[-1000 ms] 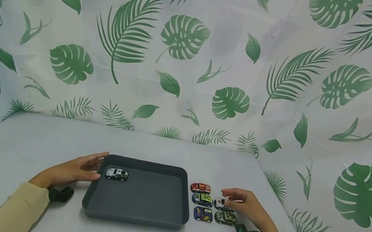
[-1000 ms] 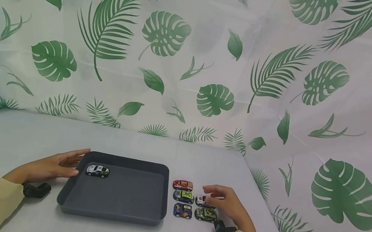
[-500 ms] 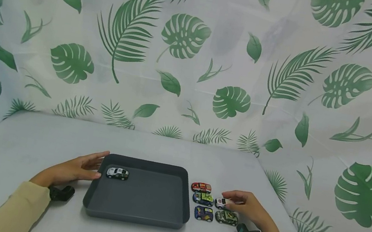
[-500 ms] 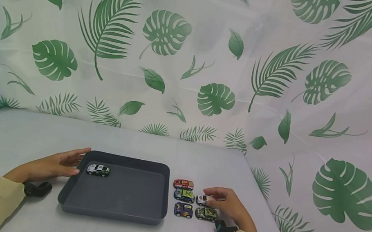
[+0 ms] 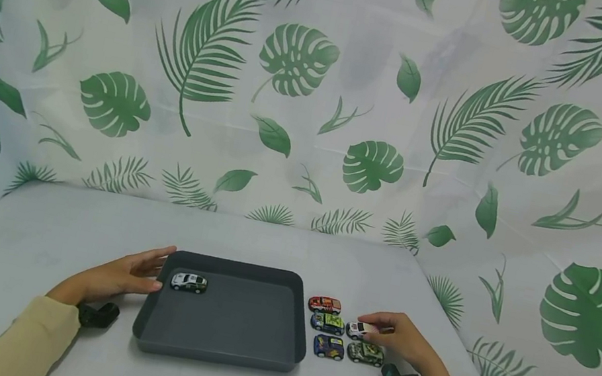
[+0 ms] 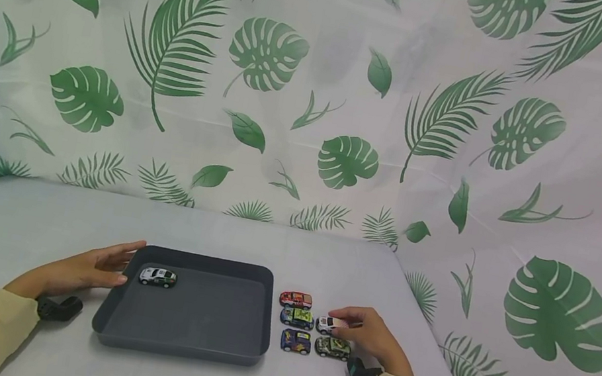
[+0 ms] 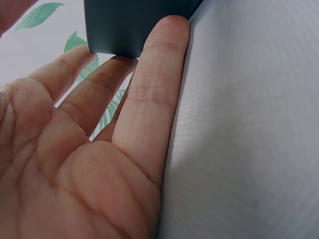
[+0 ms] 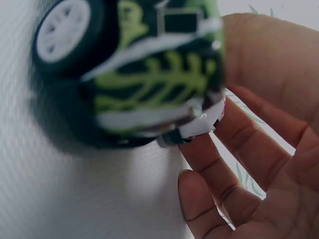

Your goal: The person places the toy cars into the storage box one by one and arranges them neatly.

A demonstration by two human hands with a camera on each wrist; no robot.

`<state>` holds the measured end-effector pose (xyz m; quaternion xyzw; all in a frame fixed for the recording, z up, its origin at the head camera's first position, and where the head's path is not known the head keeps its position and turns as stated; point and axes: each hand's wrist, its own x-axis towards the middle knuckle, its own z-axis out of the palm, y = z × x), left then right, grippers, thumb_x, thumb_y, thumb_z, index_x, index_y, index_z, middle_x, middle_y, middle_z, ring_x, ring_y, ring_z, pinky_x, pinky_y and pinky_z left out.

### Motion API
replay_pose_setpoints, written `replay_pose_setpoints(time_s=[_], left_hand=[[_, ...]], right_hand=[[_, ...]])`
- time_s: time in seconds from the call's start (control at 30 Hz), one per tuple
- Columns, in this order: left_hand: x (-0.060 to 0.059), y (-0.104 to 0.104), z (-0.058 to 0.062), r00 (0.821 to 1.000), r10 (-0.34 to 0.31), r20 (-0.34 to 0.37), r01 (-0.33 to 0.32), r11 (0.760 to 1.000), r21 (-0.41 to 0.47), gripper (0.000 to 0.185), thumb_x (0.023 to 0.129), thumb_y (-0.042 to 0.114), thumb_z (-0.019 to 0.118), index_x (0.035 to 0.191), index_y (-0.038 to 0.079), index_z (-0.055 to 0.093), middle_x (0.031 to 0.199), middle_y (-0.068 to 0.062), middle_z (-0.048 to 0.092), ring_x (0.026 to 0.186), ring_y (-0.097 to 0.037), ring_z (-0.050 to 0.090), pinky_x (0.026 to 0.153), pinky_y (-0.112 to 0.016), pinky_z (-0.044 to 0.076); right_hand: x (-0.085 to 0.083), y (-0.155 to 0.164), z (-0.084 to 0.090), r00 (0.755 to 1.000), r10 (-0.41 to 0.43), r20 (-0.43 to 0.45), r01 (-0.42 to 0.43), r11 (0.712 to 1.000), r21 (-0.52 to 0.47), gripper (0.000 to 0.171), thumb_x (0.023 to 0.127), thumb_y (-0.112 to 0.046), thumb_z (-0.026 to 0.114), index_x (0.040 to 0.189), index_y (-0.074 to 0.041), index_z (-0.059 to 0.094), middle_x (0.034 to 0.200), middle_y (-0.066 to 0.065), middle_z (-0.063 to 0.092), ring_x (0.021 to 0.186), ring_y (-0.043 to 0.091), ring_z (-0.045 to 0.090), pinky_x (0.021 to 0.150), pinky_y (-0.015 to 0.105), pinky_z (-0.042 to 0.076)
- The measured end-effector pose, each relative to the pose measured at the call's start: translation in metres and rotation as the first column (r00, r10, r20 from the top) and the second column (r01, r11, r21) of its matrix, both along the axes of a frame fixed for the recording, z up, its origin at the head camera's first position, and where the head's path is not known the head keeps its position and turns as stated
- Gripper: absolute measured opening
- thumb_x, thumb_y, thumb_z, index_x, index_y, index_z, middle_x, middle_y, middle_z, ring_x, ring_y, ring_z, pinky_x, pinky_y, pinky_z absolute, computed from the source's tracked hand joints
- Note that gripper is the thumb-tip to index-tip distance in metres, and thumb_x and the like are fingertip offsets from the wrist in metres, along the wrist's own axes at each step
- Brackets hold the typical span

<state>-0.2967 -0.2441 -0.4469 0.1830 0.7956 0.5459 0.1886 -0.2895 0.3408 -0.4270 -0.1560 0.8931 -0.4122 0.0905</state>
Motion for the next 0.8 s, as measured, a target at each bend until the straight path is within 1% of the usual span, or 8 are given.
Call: replay_pose_setpoints(time_s=[0.2, 0.33, 0.43, 0.57, 0.63, 0.7, 0.8], left_hand=[[-0.001, 0.000, -0.002, 1.000, 0.005, 0.000, -0.005, 1.000, 0.000, 0.094, 0.106, 0.024, 0.072, 0.173, 0.003, 0.011, 0.173, -0.036, 0.019, 0.159, -0.059, 0.019, 0.122, -0.071, 0.031], [-0.001, 0.000, -0.002, 1.000, 0.009, 0.000, -0.009, 1.000, -0.001, 0.094, 0.106, 0.024, 0.073, 0.173, 0.003, 0.011, 0.173, -0.036, 0.019, 0.158, -0.059, 0.019, 0.122, -0.071, 0.032], [0.000, 0.000, -0.001, 1.000, 0.013, -0.001, -0.013, 1.000, -0.006, 0.094, 0.106, 0.024, 0.073, 0.173, 0.003, 0.012, 0.173, -0.036, 0.019, 0.158, -0.059, 0.020, 0.122, -0.071, 0.031], [0.001, 0.001, 0.000, 1.000, 0.016, -0.003, -0.016, 1.000, -0.008, 0.094, 0.106, 0.025, 0.073, 0.173, 0.003, 0.012, 0.173, -0.035, 0.020, 0.158, -0.059, 0.020, 0.122, -0.072, 0.031], [0.001, 0.001, 0.001, 1.000, 0.016, -0.004, -0.016, 1.000, -0.008, 0.094, 0.106, 0.025, 0.073, 0.173, 0.003, 0.012, 0.173, -0.035, 0.020, 0.158, -0.059, 0.020, 0.122, -0.071, 0.030], [0.001, 0.001, 0.001, 1.000, 0.015, -0.003, -0.015, 1.000, -0.006, 0.094, 0.106, 0.025, 0.073, 0.173, 0.003, 0.012, 0.173, -0.035, 0.020, 0.158, -0.059, 0.020, 0.122, -0.071, 0.030], [0.001, 0.001, 0.001, 1.000, 0.013, -0.001, -0.013, 1.000, -0.002, 0.094, 0.106, 0.024, 0.073, 0.173, 0.003, 0.012, 0.173, -0.035, 0.020, 0.158, -0.059, 0.020, 0.122, -0.071, 0.030]], right_hand=[[-0.001, 0.001, -0.001, 1.000, 0.000, -0.005, 0.000, 1.000, 0.017, 0.033, 0.096, -0.002, 0.079, 0.127, 0.010, 0.074, 0.115, 0.014, 0.074, 0.095, 0.022, 0.065, 0.077, 0.029, 0.056], [-0.001, 0.001, -0.002, 1.000, -0.001, -0.019, 0.001, 1.000, 0.025, 0.033, 0.096, -0.004, 0.080, 0.126, 0.010, 0.074, 0.115, 0.014, 0.075, 0.095, 0.022, 0.066, 0.078, 0.031, 0.057], [-0.001, -0.001, -0.001, 0.999, -0.018, -0.039, 0.019, 0.999, 0.042, 0.034, 0.096, -0.006, 0.080, 0.126, 0.008, 0.074, 0.115, 0.015, 0.075, 0.096, 0.021, 0.068, 0.080, 0.033, 0.057], [0.001, -0.005, 0.003, 0.996, -0.069, -0.063, 0.073, 0.996, 0.059, 0.033, 0.096, -0.008, 0.082, 0.125, 0.005, 0.076, 0.115, 0.014, 0.075, 0.099, 0.022, 0.068, 0.083, 0.036, 0.057], [0.002, -0.007, 0.005, 0.993, -0.078, -0.085, 0.083, 0.994, 0.065, 0.032, 0.096, -0.008, 0.082, 0.125, 0.005, 0.076, 0.117, 0.015, 0.075, 0.101, 0.023, 0.068, 0.085, 0.037, 0.057], [0.002, -0.010, 0.008, 0.992, -0.089, -0.093, 0.094, 0.994, 0.056, 0.032, 0.096, -0.008, 0.082, 0.125, 0.004, 0.077, 0.118, 0.016, 0.075, 0.100, 0.024, 0.068, 0.085, 0.036, 0.058], [0.002, -0.014, 0.011, 0.991, -0.083, -0.107, 0.087, 0.996, 0.037, 0.032, 0.096, -0.009, 0.082, 0.125, 0.005, 0.076, 0.118, 0.016, 0.075, 0.097, 0.023, 0.068, 0.082, 0.031, 0.058]])
